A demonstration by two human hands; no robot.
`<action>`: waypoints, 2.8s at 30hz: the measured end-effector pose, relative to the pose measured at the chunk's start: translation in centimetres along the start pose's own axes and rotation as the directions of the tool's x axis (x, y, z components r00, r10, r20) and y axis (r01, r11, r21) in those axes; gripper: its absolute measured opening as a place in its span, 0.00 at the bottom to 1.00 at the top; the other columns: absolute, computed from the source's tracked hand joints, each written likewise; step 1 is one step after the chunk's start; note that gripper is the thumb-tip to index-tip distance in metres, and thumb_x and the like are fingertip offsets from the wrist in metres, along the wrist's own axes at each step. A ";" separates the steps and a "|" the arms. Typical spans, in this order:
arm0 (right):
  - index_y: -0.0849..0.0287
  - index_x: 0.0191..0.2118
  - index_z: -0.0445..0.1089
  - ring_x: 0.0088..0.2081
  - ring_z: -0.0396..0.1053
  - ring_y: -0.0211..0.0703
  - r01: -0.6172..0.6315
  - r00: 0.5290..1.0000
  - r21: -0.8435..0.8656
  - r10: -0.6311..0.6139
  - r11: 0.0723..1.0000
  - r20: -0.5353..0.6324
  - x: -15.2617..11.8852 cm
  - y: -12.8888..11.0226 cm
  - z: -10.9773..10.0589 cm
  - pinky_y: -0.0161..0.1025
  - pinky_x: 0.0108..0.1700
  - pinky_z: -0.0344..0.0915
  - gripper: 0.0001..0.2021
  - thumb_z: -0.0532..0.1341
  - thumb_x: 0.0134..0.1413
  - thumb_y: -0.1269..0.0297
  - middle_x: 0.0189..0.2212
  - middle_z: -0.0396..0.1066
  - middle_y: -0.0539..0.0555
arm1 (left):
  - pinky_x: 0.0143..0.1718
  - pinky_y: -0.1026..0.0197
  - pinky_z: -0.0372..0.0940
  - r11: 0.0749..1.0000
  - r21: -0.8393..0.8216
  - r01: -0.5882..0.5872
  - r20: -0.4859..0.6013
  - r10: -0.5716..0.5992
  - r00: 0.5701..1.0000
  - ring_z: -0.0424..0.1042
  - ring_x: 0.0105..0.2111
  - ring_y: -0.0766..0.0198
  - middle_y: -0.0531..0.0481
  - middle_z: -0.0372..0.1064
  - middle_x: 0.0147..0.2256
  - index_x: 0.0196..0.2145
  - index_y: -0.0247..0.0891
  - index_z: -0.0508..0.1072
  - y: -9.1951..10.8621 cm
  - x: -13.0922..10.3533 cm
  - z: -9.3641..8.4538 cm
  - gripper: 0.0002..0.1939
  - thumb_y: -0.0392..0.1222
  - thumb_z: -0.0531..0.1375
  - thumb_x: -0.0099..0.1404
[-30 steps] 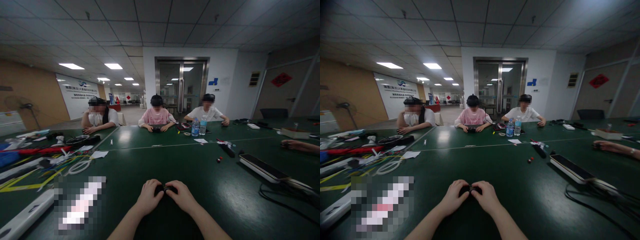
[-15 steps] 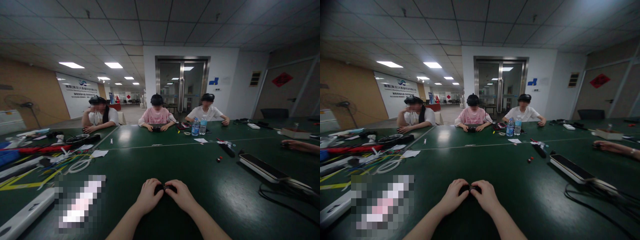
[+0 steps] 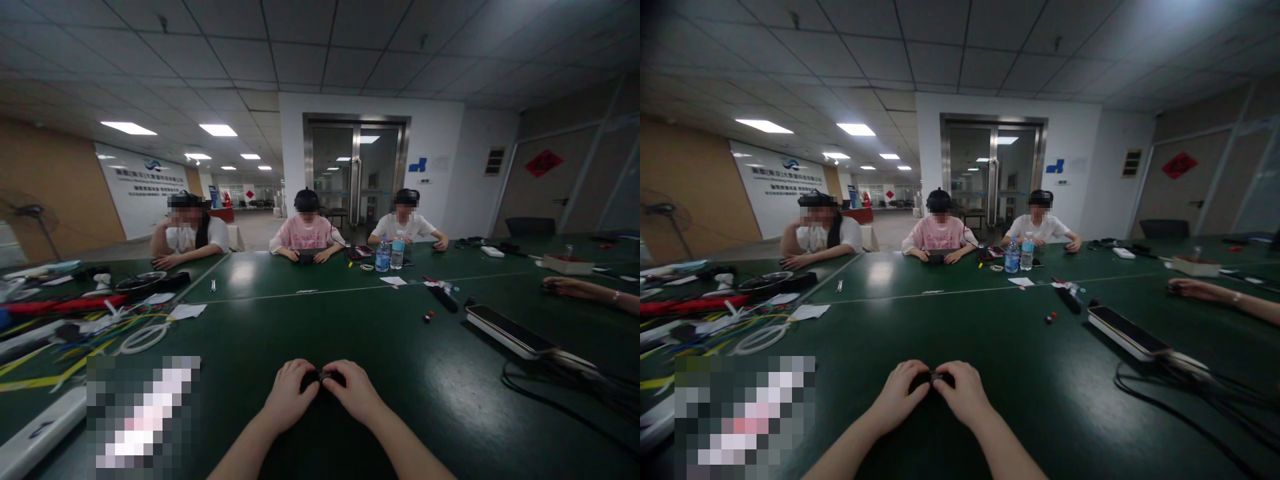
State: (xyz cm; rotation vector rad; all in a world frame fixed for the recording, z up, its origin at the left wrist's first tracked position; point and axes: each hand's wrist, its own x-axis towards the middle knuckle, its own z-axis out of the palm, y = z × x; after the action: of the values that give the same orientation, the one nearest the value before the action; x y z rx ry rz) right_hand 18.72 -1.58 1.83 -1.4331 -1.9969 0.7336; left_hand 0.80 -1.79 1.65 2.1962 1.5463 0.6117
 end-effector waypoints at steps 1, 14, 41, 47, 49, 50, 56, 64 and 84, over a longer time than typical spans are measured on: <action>0.51 0.41 0.70 0.46 0.65 0.45 0.000 1.000 0.001 0.000 1.000 0.002 0.0 0.0 0.0 0.41 0.48 0.58 0.12 0.57 0.50 0.59 0.41 0.70 0.50 | 0.52 0.56 0.54 1.000 0.000 -0.001 0.001 0.001 1.000 0.61 0.49 0.57 0.46 0.65 0.46 0.43 0.39 0.69 0.1 0.0 0.0 0.17 0.49 0.50 0.60; 0.50 0.42 0.70 0.48 0.64 0.45 -0.045 0.999 0.015 0.045 0.999 0.024 -0.3 -0.4 -0.3 0.42 0.49 0.58 0.12 0.56 0.51 0.59 0.43 0.69 0.49 | 0.53 0.54 0.53 1.000 -0.002 0.005 0.044 -0.005 0.999 0.59 0.51 0.57 0.47 0.64 0.48 0.44 0.41 0.68 -0.1 0.0 -0.1 0.20 0.53 0.47 0.62; 0.55 0.49 0.62 0.50 0.64 0.47 -0.079 0.947 0.303 0.166 0.950 -0.275 0.1 0.5 -0.8 0.44 0.50 0.63 0.18 0.50 0.55 0.57 0.47 0.68 0.54 | 0.53 0.55 0.53 1.000 -0.006 0.013 0.040 -0.013 0.999 0.60 0.51 0.58 0.48 0.63 0.49 0.45 0.42 0.68 -0.2 -0.1 -0.2 0.19 0.52 0.49 0.61; 0.55 0.51 0.60 0.52 0.63 0.48 -0.087 0.907 0.305 0.202 0.948 -0.370 0.5 1.7 -1.2 0.47 0.52 0.61 0.19 0.49 0.55 0.55 0.49 0.66 0.55 | 0.53 0.54 0.53 1.000 -0.011 0.029 0.044 -0.029 0.999 0.59 0.51 0.58 0.49 0.63 0.49 0.45 0.43 0.68 -0.3 0.0 -0.2 0.19 0.52 0.50 0.61; 0.55 0.52 0.60 0.52 0.63 0.48 -0.087 0.895 0.304 0.208 0.949 -0.395 0.6 2.1 -1.5 0.47 0.52 0.61 0.20 0.49 0.55 0.55 0.49 0.66 0.55 | 0.53 0.54 0.54 0.999 -0.021 0.037 0.054 -0.035 0.998 0.59 0.51 0.58 0.49 0.63 0.50 0.46 0.43 0.68 -0.3 0.0 -0.2 0.20 0.53 0.50 0.61; 0.55 0.52 0.60 0.52 0.63 0.48 -0.083 0.888 0.304 0.209 0.949 -0.410 0.6 2.3 -1.6 0.46 0.52 0.61 0.20 0.49 0.55 0.54 0.49 0.66 0.55 | 0.53 0.54 0.54 0.999 -0.025 0.036 0.054 -0.035 0.998 0.59 0.51 0.58 0.49 0.63 0.50 0.46 0.43 0.68 -0.3 0.0 -0.2 0.20 0.53 0.50 0.61; 0.58 0.52 0.59 0.51 0.63 0.47 -0.060 0.846 0.320 0.218 0.946 -0.486 1.0 3.2 -2.0 0.44 0.51 0.62 0.22 0.49 0.55 0.54 0.49 0.66 0.56 | 0.53 0.54 0.54 0.998 -0.058 0.034 0.050 -0.031 0.998 0.60 0.51 0.57 0.50 0.63 0.50 0.45 0.44 0.68 -0.5 -0.1 -0.1 0.19 0.53 0.50 0.61; 0.57 0.58 0.53 0.54 0.61 0.47 -0.086 0.812 0.307 0.245 0.948 -0.529 0.6 2.7 -2.5 0.44 0.52 0.61 0.26 0.47 0.56 0.52 0.53 0.63 0.56 | 0.53 0.54 0.53 0.999 -0.033 0.015 0.045 -0.013 0.999 0.60 0.51 0.57 0.49 0.64 0.49 0.45 0.43 0.68 -0.6 0.0 0.0 0.20 0.54 0.49 0.61; 0.57 0.49 0.64 0.47 0.66 0.47 -0.099 0.897 0.258 0.198 0.961 -0.396 0.4 2.0 -1.6 0.44 0.50 0.62 0.20 0.53 0.52 0.55 0.44 0.69 0.55 | 0.53 0.55 0.53 0.998 -0.055 0.041 0.059 -0.038 0.998 0.59 0.52 0.57 0.49 0.63 0.50 0.46 0.43 0.68 -0.1 -0.1 -0.4 0.20 0.53 0.50 0.61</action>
State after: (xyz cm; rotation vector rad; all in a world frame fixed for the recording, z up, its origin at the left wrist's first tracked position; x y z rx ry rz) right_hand 21.05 -0.43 1.56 -1.4683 -1.4366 0.6335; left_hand 0.51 -1.79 1.88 2.1186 1.5210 0.5671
